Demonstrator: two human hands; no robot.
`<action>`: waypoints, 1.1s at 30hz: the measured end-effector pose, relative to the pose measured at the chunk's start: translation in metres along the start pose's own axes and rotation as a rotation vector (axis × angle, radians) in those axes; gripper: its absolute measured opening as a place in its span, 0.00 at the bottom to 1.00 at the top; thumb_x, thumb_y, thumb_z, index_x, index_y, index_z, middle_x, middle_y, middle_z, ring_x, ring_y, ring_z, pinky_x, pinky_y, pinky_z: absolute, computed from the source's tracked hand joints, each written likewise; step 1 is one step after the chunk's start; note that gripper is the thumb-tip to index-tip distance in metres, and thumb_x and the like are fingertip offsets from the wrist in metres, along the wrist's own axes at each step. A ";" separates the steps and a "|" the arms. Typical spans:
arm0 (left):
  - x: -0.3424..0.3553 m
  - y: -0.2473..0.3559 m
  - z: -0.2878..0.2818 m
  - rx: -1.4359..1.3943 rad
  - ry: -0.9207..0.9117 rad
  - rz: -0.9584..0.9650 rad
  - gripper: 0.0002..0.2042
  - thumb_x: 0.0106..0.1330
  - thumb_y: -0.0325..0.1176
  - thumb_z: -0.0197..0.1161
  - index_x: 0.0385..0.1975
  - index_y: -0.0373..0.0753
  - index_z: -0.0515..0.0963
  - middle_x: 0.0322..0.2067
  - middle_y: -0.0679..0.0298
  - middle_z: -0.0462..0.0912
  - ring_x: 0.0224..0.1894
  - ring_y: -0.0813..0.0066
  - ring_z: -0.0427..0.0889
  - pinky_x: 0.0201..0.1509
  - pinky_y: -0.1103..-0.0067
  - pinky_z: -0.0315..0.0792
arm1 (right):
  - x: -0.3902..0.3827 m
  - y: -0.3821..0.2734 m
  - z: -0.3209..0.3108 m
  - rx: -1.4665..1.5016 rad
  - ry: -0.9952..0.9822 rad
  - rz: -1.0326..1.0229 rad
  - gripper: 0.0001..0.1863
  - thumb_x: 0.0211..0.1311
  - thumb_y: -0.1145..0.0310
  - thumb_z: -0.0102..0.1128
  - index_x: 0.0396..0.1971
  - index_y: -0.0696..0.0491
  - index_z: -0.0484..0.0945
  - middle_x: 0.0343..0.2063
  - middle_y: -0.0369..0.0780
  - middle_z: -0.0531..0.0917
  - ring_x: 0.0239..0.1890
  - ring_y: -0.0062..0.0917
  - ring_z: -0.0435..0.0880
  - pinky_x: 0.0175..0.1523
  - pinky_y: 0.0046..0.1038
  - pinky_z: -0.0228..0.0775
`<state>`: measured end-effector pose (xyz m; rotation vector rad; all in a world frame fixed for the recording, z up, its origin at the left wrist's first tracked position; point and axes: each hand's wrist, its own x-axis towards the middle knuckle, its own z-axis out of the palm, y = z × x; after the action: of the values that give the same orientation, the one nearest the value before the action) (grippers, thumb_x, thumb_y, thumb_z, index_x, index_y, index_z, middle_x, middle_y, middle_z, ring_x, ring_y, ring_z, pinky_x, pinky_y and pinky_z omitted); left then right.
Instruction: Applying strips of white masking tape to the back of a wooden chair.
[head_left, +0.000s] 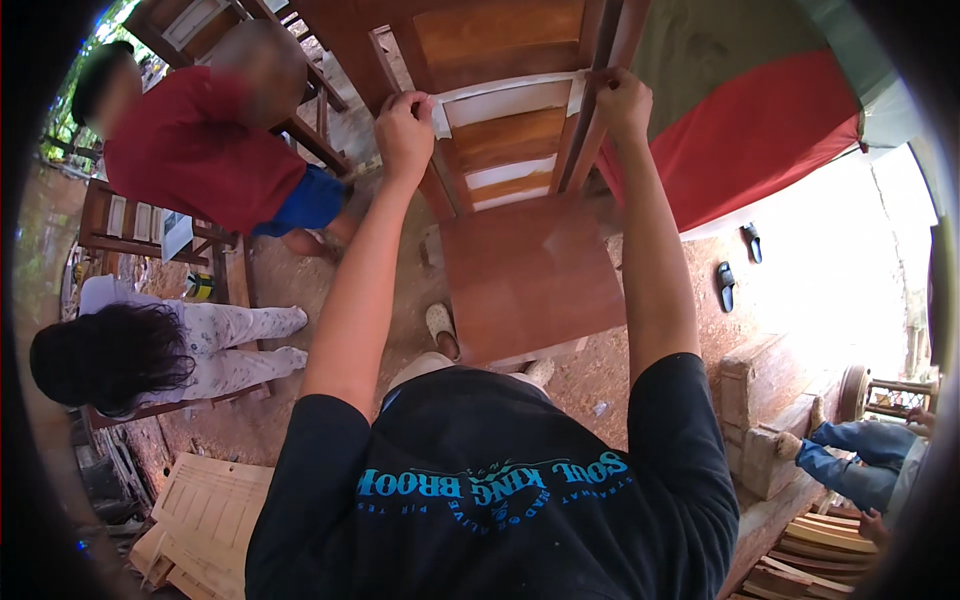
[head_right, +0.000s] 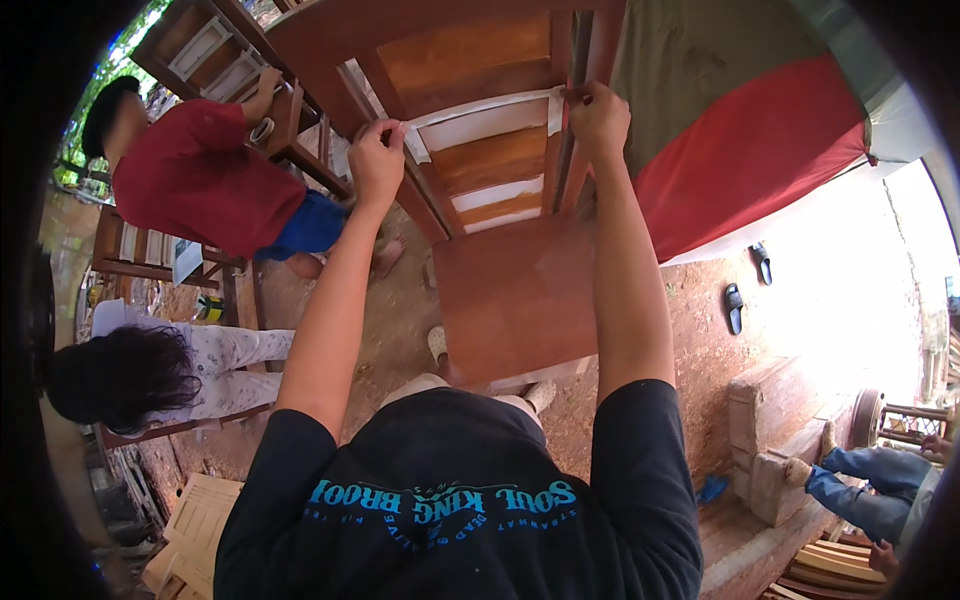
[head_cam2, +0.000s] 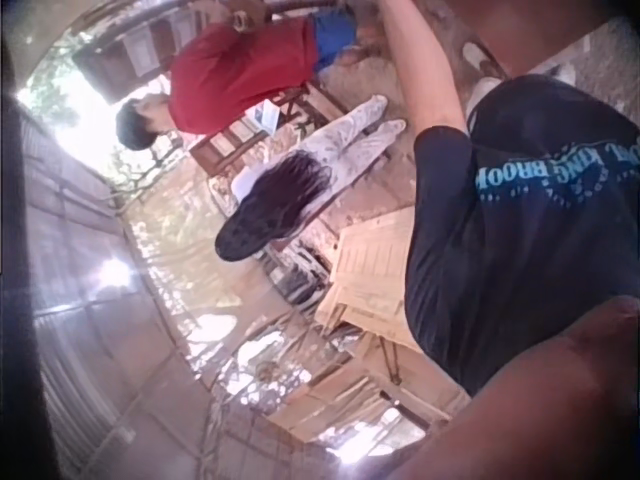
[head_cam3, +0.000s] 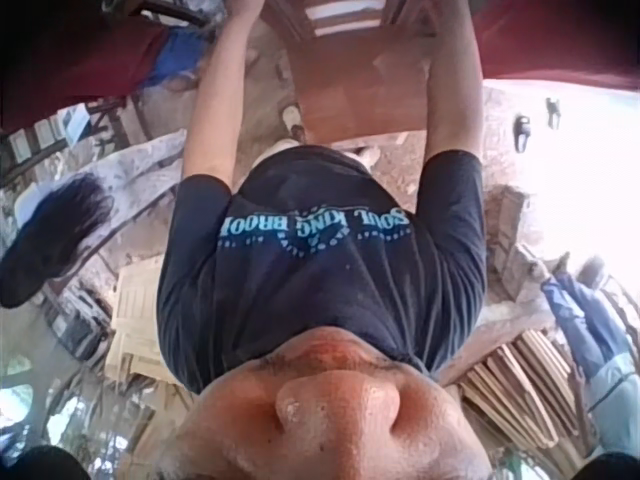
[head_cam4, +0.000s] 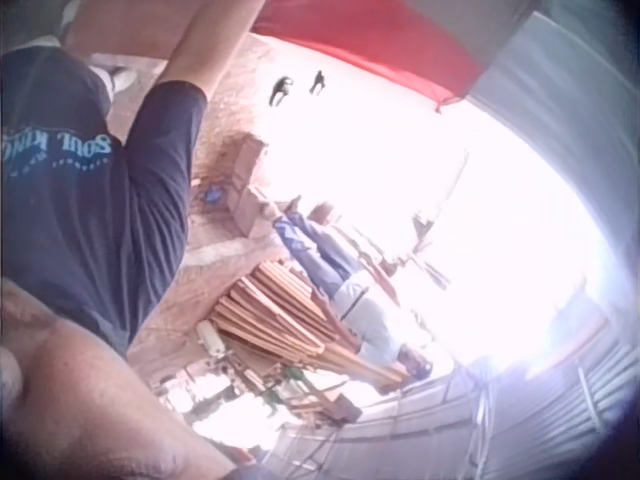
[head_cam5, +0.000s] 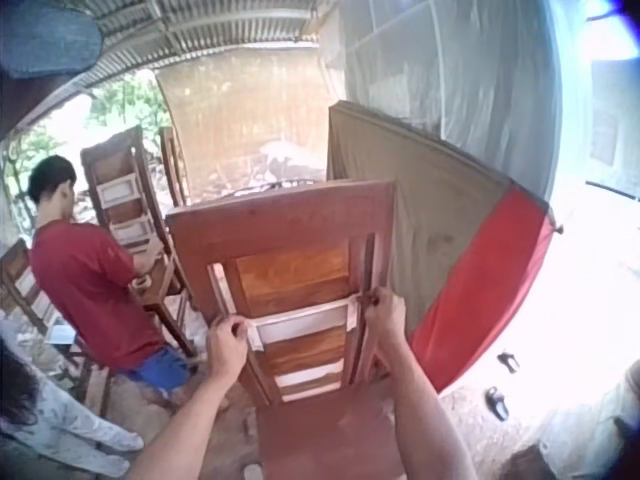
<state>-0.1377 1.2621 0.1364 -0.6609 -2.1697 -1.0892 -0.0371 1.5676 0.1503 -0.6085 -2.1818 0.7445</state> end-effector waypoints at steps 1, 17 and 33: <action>0.000 0.001 0.001 0.002 -0.003 -0.008 0.05 0.61 0.31 0.68 0.32 0.36 0.83 0.31 0.52 0.83 0.35 0.49 0.82 0.41 0.62 0.75 | 0.001 0.002 0.000 0.008 0.013 -0.032 0.15 0.57 0.54 0.69 0.33 0.52 0.88 0.31 0.47 0.87 0.37 0.43 0.86 0.45 0.40 0.76; -0.001 -0.006 0.008 -0.010 -0.028 -0.040 0.08 0.63 0.34 0.69 0.35 0.34 0.84 0.32 0.56 0.84 0.31 0.63 0.84 0.37 0.72 0.77 | 0.016 0.031 0.004 0.250 -0.146 -0.075 0.14 0.59 0.64 0.68 0.41 0.57 0.86 0.36 0.47 0.88 0.40 0.34 0.88 0.48 0.31 0.77; -0.011 -0.019 0.026 -0.021 0.030 -0.169 0.10 0.67 0.32 0.69 0.38 0.30 0.84 0.27 0.66 0.85 0.30 0.85 0.82 0.36 0.87 0.75 | 0.029 0.061 0.029 0.046 -0.138 -0.264 0.14 0.63 0.57 0.68 0.37 0.53 0.86 0.31 0.33 0.88 0.35 0.15 0.81 0.45 0.21 0.70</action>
<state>-0.1503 1.2718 0.1065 -0.4732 -2.2224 -1.2029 -0.0653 1.6205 0.1075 -0.2446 -2.3065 0.7096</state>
